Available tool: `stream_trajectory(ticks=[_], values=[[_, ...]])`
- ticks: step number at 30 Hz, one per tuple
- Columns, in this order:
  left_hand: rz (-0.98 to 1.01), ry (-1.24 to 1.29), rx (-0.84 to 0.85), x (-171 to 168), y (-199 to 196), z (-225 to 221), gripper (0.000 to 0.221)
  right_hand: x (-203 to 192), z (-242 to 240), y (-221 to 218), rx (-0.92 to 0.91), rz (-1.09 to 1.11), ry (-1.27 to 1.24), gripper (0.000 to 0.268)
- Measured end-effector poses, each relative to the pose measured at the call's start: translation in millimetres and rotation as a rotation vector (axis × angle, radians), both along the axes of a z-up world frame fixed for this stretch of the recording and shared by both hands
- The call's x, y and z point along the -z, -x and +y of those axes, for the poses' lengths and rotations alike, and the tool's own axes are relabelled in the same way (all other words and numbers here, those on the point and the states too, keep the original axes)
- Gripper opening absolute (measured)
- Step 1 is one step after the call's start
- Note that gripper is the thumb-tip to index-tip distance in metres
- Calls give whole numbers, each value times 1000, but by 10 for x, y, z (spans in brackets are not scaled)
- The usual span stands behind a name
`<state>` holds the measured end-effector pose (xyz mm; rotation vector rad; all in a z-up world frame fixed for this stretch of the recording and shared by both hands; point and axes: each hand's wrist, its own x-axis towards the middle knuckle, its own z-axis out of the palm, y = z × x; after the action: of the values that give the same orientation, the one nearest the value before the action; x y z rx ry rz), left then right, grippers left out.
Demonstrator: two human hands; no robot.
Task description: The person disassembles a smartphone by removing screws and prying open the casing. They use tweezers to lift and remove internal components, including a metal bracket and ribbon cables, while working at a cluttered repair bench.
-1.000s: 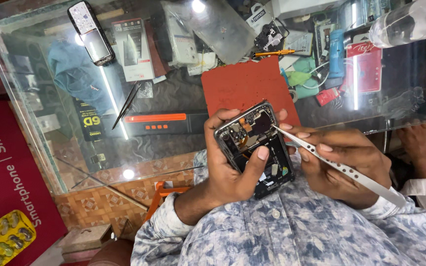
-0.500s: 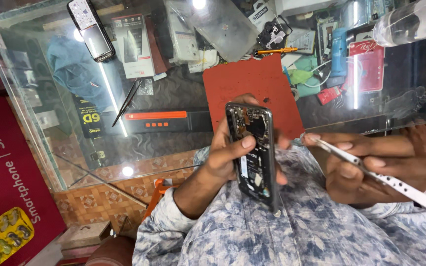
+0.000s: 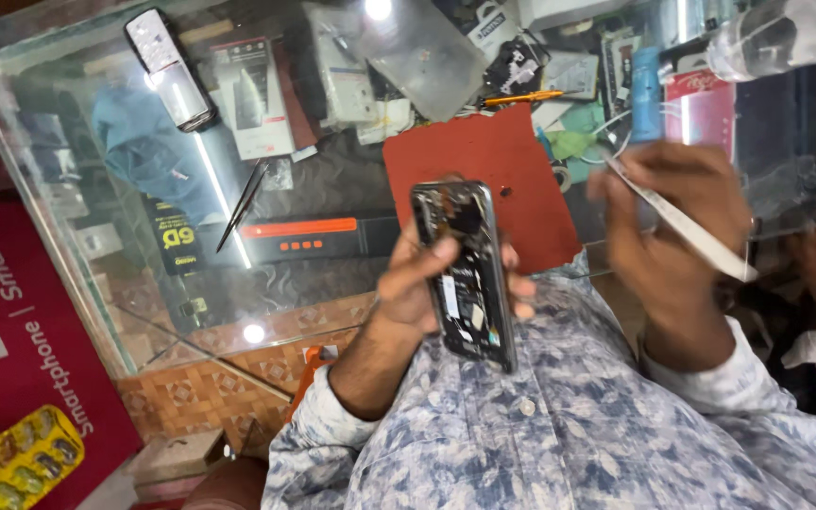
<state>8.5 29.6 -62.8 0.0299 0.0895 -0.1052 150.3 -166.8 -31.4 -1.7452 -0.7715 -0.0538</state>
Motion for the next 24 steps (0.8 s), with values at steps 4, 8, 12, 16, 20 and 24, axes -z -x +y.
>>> stream_trajectory(ticks=[4,8,12,16,20,24], values=[[5,-3,-1,29,-28,84,51,496,-145,-258,131,-203,331,19],[41,-114,71,127,-177,71,58,879,-256,-469,148,-174,382,33],[59,-152,183,268,-343,12,57,1001,-172,-497,140,-280,505,51],[85,-165,275,327,-424,-77,57,1022,-485,-223,263,-169,370,43],[128,-129,357,372,-451,-159,55,1639,-1329,-36,828,-145,16,18],[173,-168,402,434,-508,-292,53,2425,-2481,-373,1048,243,-261,5]])
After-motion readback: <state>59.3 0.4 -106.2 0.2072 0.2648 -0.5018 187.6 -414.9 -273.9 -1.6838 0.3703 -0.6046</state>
